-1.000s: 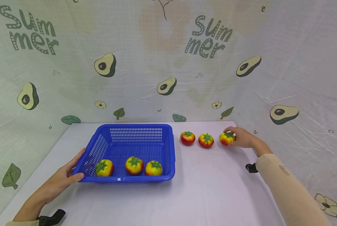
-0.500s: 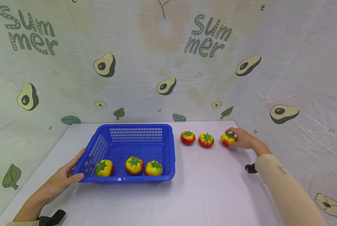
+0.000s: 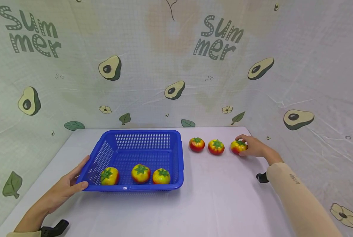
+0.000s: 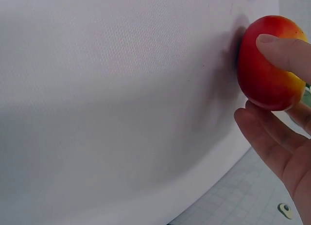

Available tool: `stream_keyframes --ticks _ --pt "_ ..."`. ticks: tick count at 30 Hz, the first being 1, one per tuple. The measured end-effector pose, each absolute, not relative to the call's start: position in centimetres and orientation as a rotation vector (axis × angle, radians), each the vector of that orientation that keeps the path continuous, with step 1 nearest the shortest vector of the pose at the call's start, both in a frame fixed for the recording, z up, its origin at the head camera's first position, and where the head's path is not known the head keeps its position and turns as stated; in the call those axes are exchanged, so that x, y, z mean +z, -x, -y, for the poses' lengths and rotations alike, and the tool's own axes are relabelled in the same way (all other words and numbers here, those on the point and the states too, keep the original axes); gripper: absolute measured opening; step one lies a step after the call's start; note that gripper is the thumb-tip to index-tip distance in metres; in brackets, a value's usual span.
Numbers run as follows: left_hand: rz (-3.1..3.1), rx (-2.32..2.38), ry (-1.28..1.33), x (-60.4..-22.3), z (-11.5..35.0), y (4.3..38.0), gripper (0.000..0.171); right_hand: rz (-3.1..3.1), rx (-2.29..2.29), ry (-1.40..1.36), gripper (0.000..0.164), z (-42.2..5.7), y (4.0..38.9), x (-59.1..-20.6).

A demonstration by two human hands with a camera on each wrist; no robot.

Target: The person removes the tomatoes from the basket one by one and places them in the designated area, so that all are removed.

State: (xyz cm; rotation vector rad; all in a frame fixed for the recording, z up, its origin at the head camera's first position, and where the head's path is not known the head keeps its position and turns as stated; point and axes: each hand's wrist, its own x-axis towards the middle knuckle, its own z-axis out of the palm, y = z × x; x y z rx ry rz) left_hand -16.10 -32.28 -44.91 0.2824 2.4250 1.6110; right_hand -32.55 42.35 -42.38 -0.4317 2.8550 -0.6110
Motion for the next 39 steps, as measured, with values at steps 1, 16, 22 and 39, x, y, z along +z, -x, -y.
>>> stream_keyframes --ticks 1,16,22,39 --pt "-2.426 1.61 -0.283 -44.9 32.3 16.1 0.092 -2.853 -0.614 0.43 0.066 -42.4 32.6 -42.4" --pt "-2.4 1.641 -0.302 -45.0 32.3 16.1 0.093 -2.838 -0.652 0.435 0.076 -42.5 32.5 -42.5" --pt "-2.408 1.634 -0.301 -44.9 32.3 16.1 0.093 -2.834 -0.657 0.472 0.077 -42.3 32.3 -42.1" --pt "-2.422 1.615 -0.289 -44.8 32.2 16.0 0.093 -2.838 -0.67 0.54 0.075 -41.4 31.9 -40.0"
